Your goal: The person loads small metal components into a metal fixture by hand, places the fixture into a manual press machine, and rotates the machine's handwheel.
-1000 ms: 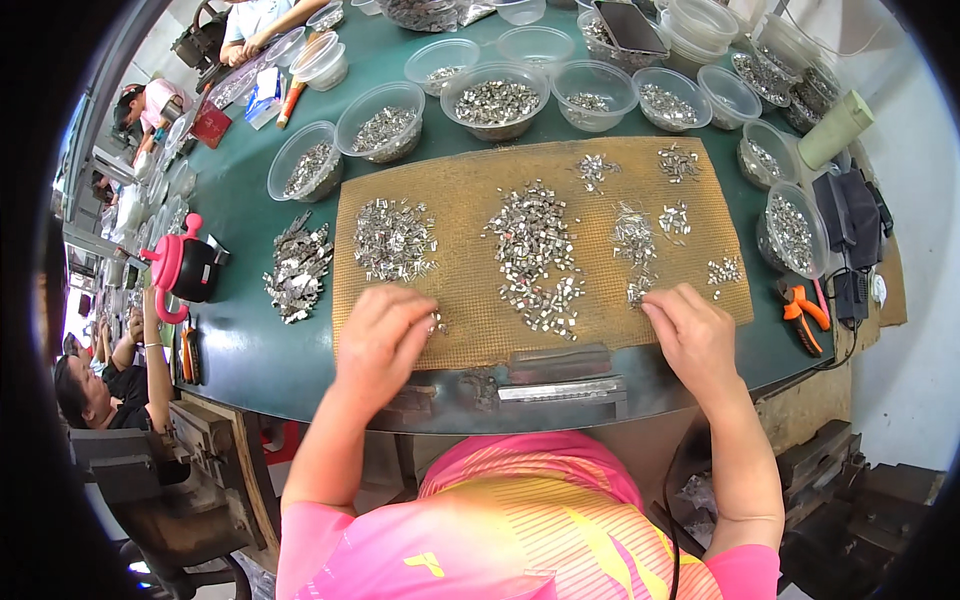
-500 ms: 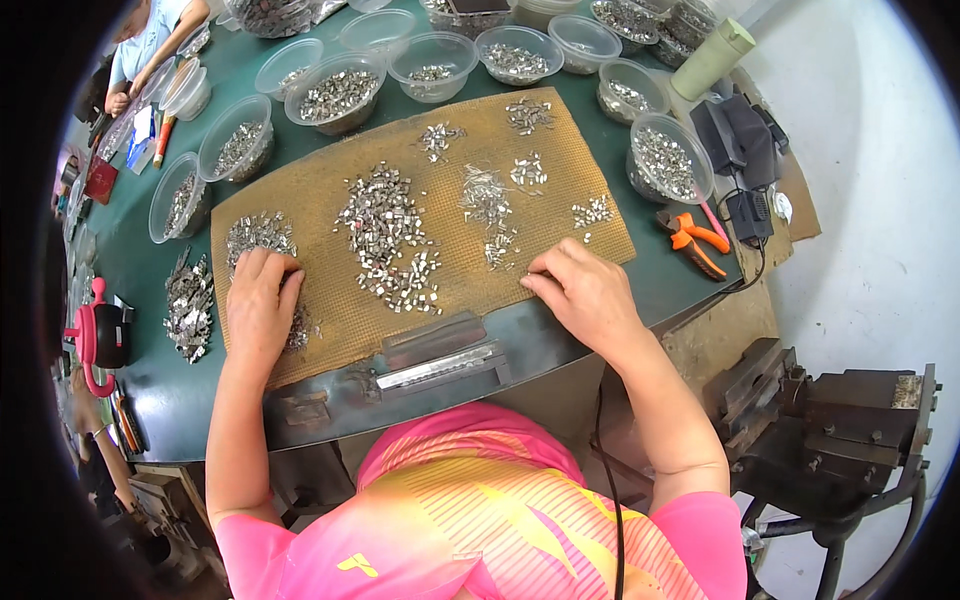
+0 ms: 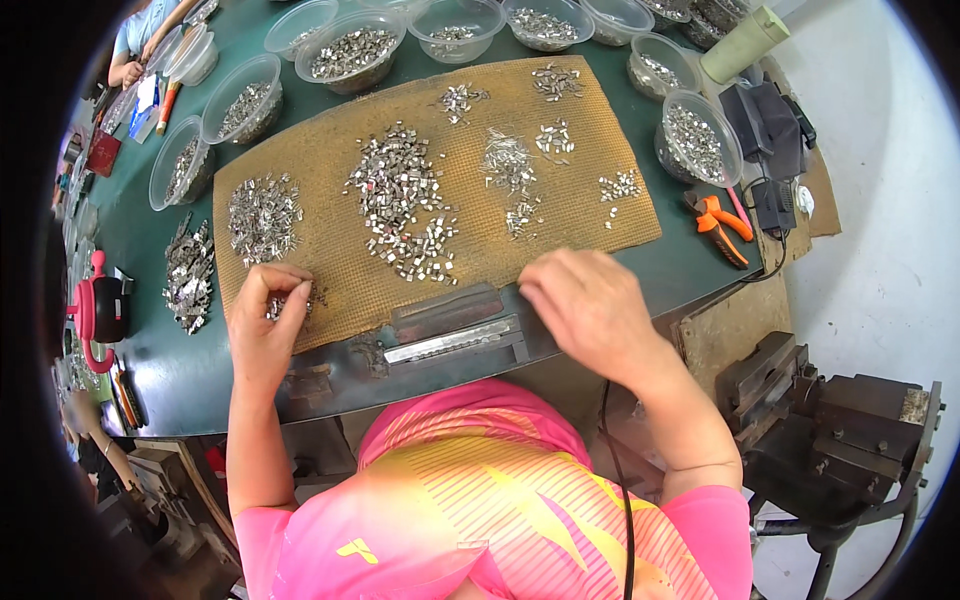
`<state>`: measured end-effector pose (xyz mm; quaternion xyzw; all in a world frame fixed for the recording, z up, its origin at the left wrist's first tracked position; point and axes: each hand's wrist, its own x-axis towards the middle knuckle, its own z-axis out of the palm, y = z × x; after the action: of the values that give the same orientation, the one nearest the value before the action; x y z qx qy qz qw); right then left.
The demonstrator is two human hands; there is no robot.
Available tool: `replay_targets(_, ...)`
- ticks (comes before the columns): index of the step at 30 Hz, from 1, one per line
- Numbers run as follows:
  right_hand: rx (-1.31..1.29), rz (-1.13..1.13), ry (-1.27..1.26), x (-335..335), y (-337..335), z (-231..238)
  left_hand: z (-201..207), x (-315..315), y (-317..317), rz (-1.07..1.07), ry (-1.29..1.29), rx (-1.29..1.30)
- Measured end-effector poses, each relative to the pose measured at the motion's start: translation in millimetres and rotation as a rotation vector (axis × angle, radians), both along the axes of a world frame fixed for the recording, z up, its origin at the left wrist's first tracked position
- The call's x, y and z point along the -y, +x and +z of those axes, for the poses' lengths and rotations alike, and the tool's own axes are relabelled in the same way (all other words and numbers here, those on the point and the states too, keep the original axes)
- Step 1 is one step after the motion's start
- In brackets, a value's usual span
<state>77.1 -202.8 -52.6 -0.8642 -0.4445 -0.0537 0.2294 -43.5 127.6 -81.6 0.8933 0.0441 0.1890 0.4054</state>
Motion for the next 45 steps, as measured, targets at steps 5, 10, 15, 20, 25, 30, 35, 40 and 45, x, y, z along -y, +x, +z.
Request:
replay_targets(5,-0.239,0.147,0.142,-12.1,-31.2,-12.9,0.8,16.5,-14.4,-0.002,-0.043,-0.061)
replay_targets(10,-0.255,0.129,0.151,-18.4,-40.5,-24.0,2.0,29.7,-21.1,-0.053,-0.047,-0.057)
replay_targets(15,-0.200,0.125,0.149,-18.7,-39.8,-27.6,-0.5,37.1,-22.9,-0.036,-0.071,-0.085)
replay_targets(20,-0.056,0.108,0.165,-18.1,-46.3,-26.9,-2.9,42.6,-23.5,-0.031,-0.098,-0.055)
replay_targets(25,-0.026,0.169,0.162,-8.2,-37.2,-23.7,-7.7,44.4,-30.7,0.016,-0.134,-0.053)
replay_targets(30,-0.017,-0.070,0.168,1.0,-9.8,-11.5,-0.5,46.0,-26.7,-0.073,0.017,0.000)
replay_targets(35,0.131,-0.276,0.005,-5.0,17.9,-22.5,0.5,55.5,-18.1,-0.111,0.094,0.060)
replay_targets(40,0.242,-0.315,-0.105,-16.3,19.7,-28.3,-0.5,67.3,-14.6,-0.194,-0.098,0.018)
replay_targets(45,0.170,-0.282,-0.039,-16.2,19.5,-32.3,-4.9,76.4,-17.0,-0.273,-0.185,-0.013)
